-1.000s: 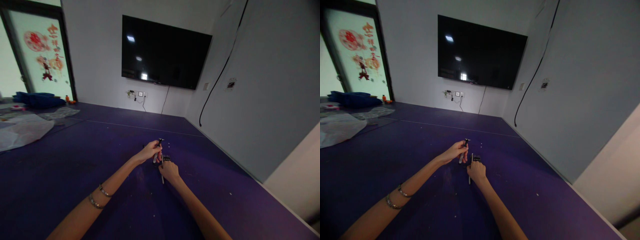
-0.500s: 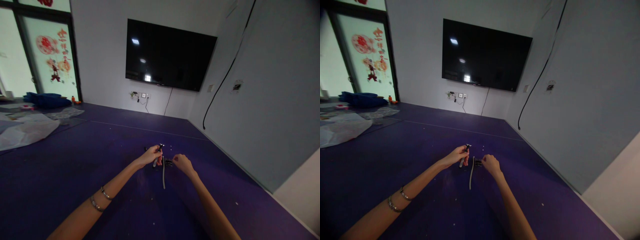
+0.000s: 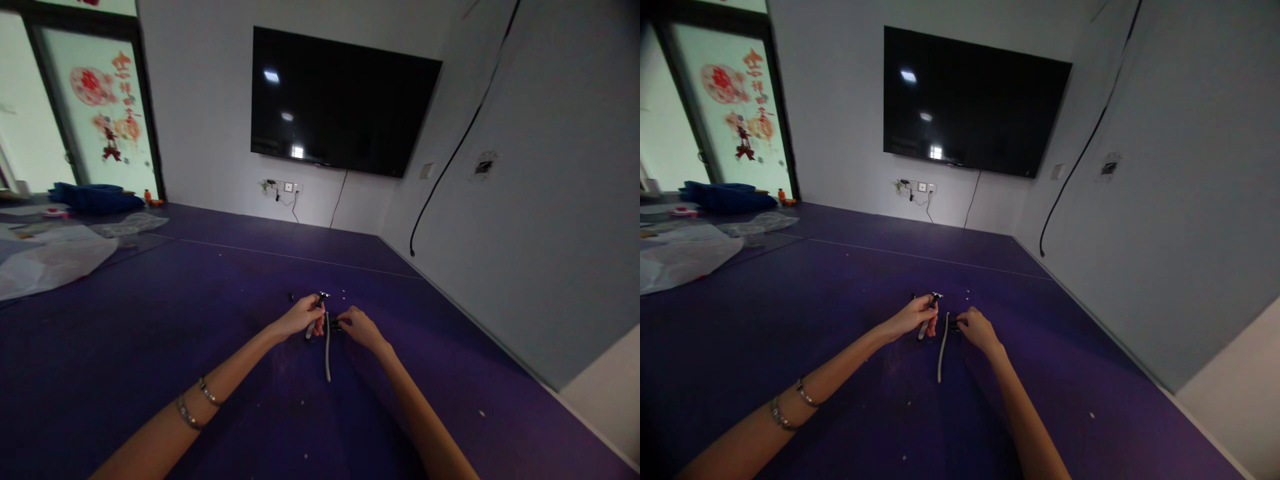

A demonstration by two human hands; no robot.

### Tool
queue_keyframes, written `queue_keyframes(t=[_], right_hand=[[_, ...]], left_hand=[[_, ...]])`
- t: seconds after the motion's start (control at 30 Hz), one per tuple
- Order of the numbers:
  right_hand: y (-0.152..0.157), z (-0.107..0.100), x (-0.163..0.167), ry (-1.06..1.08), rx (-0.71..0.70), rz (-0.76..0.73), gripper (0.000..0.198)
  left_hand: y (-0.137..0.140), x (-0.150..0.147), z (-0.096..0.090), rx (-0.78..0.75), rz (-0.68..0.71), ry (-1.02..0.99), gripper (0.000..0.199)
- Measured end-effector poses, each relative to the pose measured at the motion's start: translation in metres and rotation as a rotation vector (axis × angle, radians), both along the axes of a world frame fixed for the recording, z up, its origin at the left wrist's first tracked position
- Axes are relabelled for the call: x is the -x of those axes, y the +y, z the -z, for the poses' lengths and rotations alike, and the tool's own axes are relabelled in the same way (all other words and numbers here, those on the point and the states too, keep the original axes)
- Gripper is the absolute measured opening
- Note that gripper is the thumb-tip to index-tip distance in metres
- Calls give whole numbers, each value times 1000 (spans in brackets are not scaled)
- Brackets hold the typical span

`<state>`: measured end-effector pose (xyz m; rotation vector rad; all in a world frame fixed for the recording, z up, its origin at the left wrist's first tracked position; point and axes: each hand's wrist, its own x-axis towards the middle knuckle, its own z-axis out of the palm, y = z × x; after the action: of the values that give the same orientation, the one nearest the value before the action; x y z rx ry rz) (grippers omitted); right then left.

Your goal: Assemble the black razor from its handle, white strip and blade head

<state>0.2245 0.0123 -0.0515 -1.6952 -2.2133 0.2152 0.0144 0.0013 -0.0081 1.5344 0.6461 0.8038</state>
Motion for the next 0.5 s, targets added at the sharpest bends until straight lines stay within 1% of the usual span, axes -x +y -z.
queue_keyframes(t=[0.17,0.37,0.5], right_hand=[[0,1,0,6,23,22,24],[1,2,0,19,3,48,18],[1,2,1,23,-17,63,14]], left_hand=[[0,0,2,-3,-1,15,9],[3,-2,8,-16,19,6,9],[1,-2,7,-12,19,10,8]])
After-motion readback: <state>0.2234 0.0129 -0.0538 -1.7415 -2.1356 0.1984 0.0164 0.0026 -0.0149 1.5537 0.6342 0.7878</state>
